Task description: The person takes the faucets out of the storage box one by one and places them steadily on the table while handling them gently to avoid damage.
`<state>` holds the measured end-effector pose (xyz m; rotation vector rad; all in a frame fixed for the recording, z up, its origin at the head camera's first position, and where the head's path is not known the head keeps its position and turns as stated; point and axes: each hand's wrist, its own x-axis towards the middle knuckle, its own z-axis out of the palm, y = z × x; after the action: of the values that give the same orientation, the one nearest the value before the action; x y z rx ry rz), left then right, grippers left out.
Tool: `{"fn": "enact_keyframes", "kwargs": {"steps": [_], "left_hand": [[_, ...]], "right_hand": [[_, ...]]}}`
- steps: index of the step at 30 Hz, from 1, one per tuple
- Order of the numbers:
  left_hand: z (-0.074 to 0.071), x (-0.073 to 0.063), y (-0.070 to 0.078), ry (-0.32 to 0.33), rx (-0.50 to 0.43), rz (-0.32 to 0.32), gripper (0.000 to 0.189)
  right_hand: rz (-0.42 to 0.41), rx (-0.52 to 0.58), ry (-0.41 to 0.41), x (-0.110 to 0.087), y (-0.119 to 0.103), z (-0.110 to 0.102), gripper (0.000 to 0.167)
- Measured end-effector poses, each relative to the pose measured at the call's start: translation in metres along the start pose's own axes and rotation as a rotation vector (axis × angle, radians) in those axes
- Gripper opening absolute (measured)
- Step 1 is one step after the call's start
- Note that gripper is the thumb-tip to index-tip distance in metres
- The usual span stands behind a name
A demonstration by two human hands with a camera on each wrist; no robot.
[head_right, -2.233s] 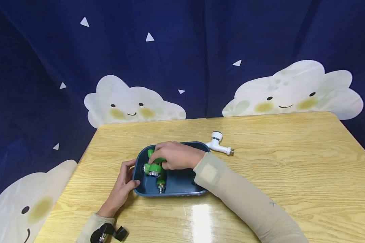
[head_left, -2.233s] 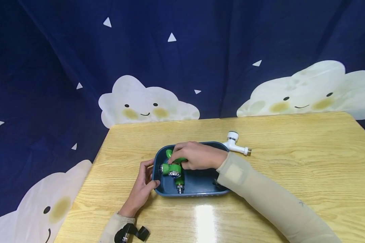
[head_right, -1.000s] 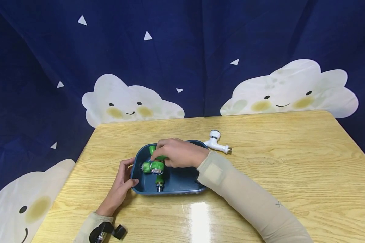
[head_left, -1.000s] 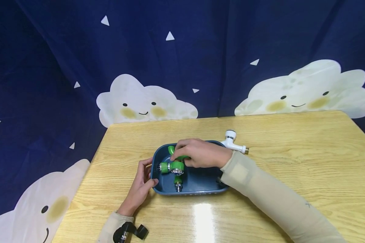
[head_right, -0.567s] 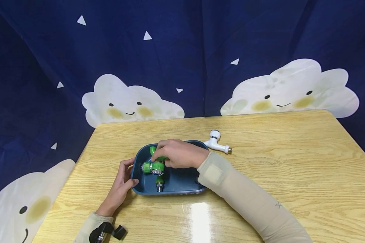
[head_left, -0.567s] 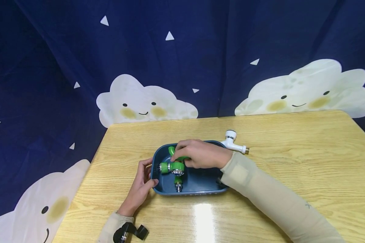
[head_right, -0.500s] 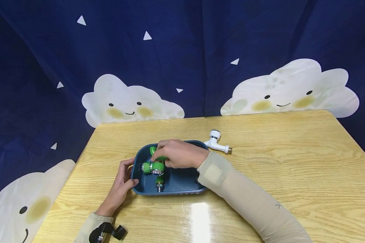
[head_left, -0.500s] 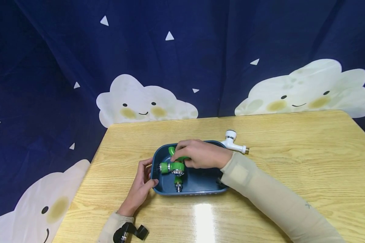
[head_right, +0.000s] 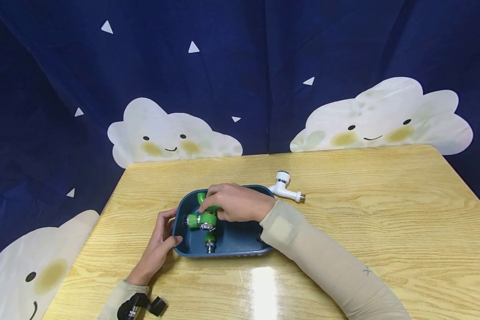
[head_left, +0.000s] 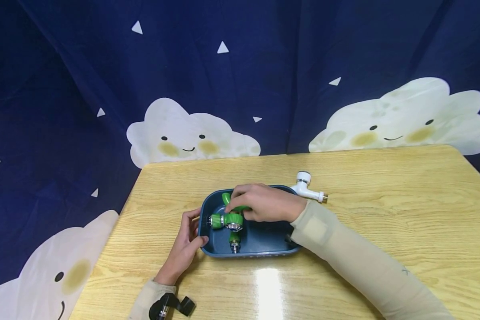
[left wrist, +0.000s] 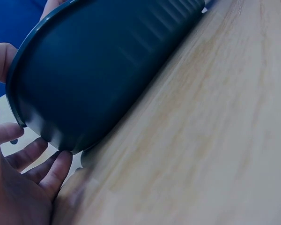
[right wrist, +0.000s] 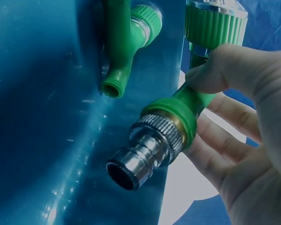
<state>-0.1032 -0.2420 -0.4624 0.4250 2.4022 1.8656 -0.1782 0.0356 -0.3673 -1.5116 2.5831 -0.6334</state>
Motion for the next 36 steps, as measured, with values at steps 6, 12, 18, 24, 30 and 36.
{"fn": "enact_keyframes", "kwargs": {"steps": [6, 12, 18, 24, 30, 36], "left_hand": [[0.0, 0.0, 0.001, -0.005, -0.018, 0.005, 0.07], [0.0, 0.0, 0.0, -0.003, -0.013, 0.006, 0.07], [0.001, -0.001, 0.0, -0.002, -0.001, 0.009, 0.07], [0.001, -0.001, 0.001, -0.001, 0.005, 0.013, 0.07], [0.001, -0.001, 0.001, 0.011, 0.018, -0.002, 0.07], [0.001, -0.001, 0.0, 0.01, 0.012, 0.004, 0.071]], "right_hand": [[-0.003, -0.009, 0.011, -0.002, 0.0, -0.003, 0.04], [-0.007, -0.027, 0.023, -0.003, -0.001, -0.005, 0.04], [-0.005, -0.043, 0.033, -0.004, -0.003, -0.008, 0.041], [-0.008, -0.07, 0.035, -0.004, -0.005, -0.012, 0.04], [-0.006, -0.068, 0.035, -0.005, -0.007, -0.016, 0.04], [-0.011, -0.075, 0.045, -0.005, -0.007, -0.019, 0.04]]}}
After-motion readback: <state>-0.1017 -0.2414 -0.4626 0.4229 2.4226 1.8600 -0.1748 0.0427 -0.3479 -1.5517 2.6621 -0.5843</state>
